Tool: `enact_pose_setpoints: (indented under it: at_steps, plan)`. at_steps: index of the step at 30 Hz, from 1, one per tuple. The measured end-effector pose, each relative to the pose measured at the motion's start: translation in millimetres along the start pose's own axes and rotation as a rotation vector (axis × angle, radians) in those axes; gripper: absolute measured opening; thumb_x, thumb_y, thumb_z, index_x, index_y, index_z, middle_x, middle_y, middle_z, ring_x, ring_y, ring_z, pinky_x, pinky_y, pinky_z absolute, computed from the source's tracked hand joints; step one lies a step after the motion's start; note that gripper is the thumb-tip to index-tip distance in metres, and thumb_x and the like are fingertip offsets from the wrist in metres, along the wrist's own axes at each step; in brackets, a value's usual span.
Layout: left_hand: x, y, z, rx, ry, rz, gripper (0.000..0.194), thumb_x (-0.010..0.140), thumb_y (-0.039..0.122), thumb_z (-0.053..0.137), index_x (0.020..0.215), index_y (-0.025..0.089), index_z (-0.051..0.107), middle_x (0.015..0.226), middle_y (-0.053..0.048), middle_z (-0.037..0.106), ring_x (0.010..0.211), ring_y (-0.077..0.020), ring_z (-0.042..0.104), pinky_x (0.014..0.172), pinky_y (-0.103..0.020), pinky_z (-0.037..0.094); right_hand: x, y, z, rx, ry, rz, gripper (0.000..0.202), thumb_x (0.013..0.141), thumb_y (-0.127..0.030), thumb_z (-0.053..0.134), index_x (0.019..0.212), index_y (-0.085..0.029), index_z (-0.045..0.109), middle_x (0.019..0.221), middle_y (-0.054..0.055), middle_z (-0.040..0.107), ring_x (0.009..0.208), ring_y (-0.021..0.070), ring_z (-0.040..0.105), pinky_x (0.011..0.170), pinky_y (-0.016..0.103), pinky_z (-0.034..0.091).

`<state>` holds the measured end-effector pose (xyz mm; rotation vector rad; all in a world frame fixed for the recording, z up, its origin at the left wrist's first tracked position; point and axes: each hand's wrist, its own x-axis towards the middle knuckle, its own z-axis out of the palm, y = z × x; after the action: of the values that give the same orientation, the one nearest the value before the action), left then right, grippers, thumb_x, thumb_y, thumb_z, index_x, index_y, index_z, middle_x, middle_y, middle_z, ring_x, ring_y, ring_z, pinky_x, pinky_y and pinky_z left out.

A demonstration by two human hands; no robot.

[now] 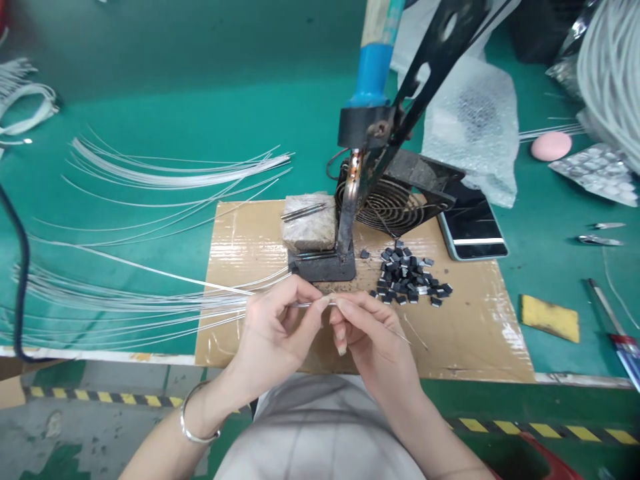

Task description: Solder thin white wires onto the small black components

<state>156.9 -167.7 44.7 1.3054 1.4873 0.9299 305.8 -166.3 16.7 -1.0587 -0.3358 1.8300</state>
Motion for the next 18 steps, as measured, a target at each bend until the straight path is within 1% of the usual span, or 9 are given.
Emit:
enact_pose_setpoints:
  at_steps: [3, 6, 8, 11, 13, 18]
  plan:
    - [1, 0, 0.9, -0.017, -0.005, -0.026, 0.019, 0.093, 0.033, 0.075, 0.08, 0.021, 0.068, 0.061, 0.0, 0.067, 0.051, -0.0108, 0.054, 0.047, -0.023, 0.043, 0, 2, 1, 0.015, -0.009, -0.004, 0.017, 0.074, -0.036, 0.094, 0.077, -0.021, 0.086, 0.062, 0.0, 0.075, 0.046, 0.0081, 0.061, 0.042, 0.016, 0.055]
    - [3, 2, 0.6, -0.048, -0.019, -0.054, 0.017, 0.092, 0.03, 0.074, 0.08, 0.02, 0.068, 0.062, 0.0, 0.067, 0.05, -0.0107, 0.053, 0.047, -0.022, 0.042, 0, 1, 0, 0.007, -0.019, -0.009, 0.017, 0.076, -0.036, 0.093, 0.078, -0.021, 0.086, 0.063, 0.0, 0.075, 0.047, 0.0087, 0.061, 0.043, 0.017, 0.056]
    - [5, 5, 0.1, -0.072, -0.018, -0.059, 0.015, 0.091, 0.027, 0.072, 0.08, 0.019, 0.068, 0.063, 0.0, 0.068, 0.05, -0.01, 0.053, 0.047, -0.021, 0.041, 0, 0, -2, -0.014, -0.038, -0.023, 0.019, 0.079, -0.039, 0.091, 0.082, -0.021, 0.087, 0.067, 0.002, 0.077, 0.05, 0.0101, 0.064, 0.045, 0.019, 0.06]
    - [7, 9, -0.6, -0.088, 0.015, -0.054, 0.013, 0.089, 0.023, 0.071, 0.078, 0.018, 0.068, 0.062, 0.002, 0.064, 0.05, -0.0078, 0.049, 0.047, -0.019, 0.038, -1, -2, -4, -0.068, -0.05, -0.066, 0.024, 0.081, -0.044, 0.09, 0.088, -0.021, 0.088, 0.073, 0.004, 0.079, 0.055, 0.0125, 0.068, 0.05, 0.023, 0.064]
    - [8, 11, -1.0, -0.097, 0.028, -0.053, 0.012, 0.088, 0.021, 0.071, 0.077, 0.017, 0.068, 0.061, 0.003, 0.063, 0.05, -0.0069, 0.047, 0.048, -0.018, 0.037, -1, -1, -5, -0.121, -0.03, -0.095, 0.022, 0.08, -0.042, 0.092, 0.086, -0.022, 0.088, 0.071, 0.003, 0.079, 0.054, 0.0132, 0.068, 0.051, 0.025, 0.065]
    - [7, 12, -1.0, -0.079, 0.013, 0.002, 0.011, 0.089, 0.02, 0.07, 0.078, 0.018, 0.069, 0.063, 0.001, 0.068, 0.051, -0.0083, 0.05, 0.047, -0.019, 0.038, -1, 0, -6, -0.194, 0.003, -0.162, 0.011, 0.081, -0.034, 0.092, 0.083, -0.025, 0.087, 0.069, 0.001, 0.079, 0.051, 0.0134, 0.07, 0.051, 0.026, 0.066]
